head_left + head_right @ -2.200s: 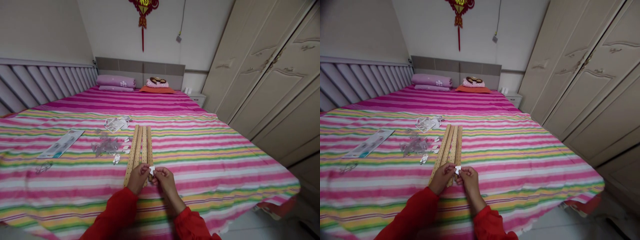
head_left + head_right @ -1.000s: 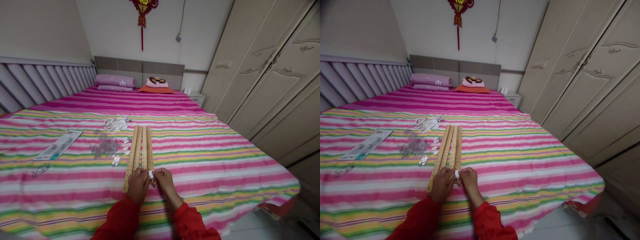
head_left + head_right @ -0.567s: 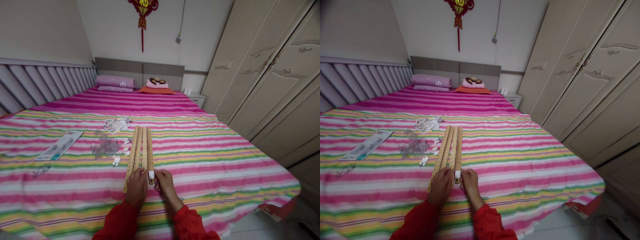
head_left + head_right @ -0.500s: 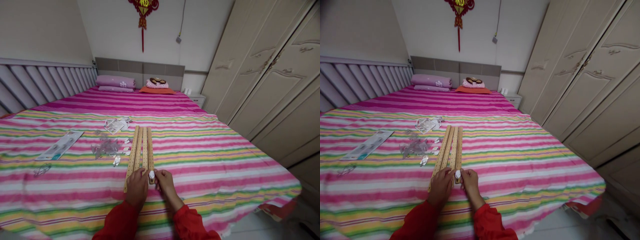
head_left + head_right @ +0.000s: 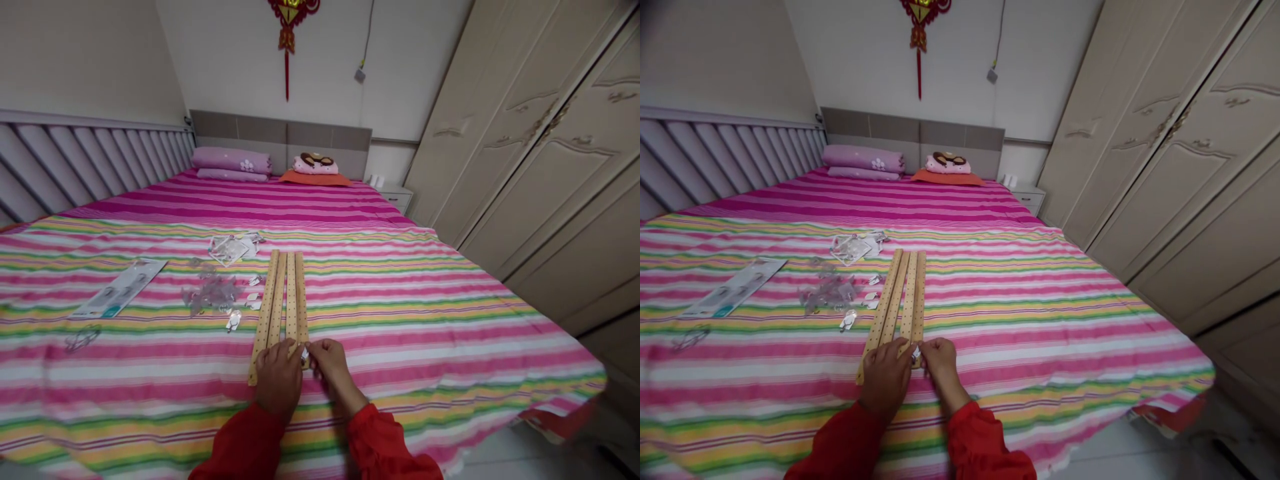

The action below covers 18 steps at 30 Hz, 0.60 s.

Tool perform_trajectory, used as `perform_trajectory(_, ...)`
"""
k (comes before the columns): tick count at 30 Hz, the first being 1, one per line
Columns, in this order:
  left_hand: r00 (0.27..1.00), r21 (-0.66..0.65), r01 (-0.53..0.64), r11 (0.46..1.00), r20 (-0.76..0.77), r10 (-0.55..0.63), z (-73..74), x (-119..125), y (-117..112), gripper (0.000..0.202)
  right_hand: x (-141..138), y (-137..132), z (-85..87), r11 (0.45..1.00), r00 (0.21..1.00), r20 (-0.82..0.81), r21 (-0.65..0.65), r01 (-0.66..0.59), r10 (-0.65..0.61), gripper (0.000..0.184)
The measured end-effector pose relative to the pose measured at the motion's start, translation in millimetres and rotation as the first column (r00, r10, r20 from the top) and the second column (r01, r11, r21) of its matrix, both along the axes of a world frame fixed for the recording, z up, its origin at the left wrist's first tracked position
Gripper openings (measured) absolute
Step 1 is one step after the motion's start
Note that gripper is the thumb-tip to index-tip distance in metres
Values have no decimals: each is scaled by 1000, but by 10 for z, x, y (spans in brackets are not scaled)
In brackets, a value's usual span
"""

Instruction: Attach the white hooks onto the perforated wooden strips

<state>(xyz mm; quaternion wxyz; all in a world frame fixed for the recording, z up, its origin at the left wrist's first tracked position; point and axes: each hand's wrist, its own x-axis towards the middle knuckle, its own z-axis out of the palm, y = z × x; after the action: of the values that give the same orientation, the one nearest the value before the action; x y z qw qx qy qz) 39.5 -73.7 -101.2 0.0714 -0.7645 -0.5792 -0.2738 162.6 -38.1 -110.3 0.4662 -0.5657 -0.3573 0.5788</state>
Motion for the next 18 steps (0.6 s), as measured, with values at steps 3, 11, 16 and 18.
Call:
perform_trajectory(3, 1000, -23, 8, 1000, -19, -8, -18, 14, 20, 35, -10, 16, -6, 1000, 1000, 7, 4, 13, -13, 35)
perform_trajectory(11, 999, -92, 40, 995, 34, -37, 12, -67, 55, 39, -18, -144, 12, 998, 996, -63, 13, 68, -67, 39)
perform_trajectory(16, 993, -140, 39, 989, 112, -23, -6, -211, 73, 47, -34, -390, -13, 987, 975, -156, -33, 157, -160, 35)
perform_trajectory(18, 991, -129, 25, 991, 134, -7, -32, -242, 71, 43, -24, -419, 15, 986, 967, -207, -100, 132, -151, 35)
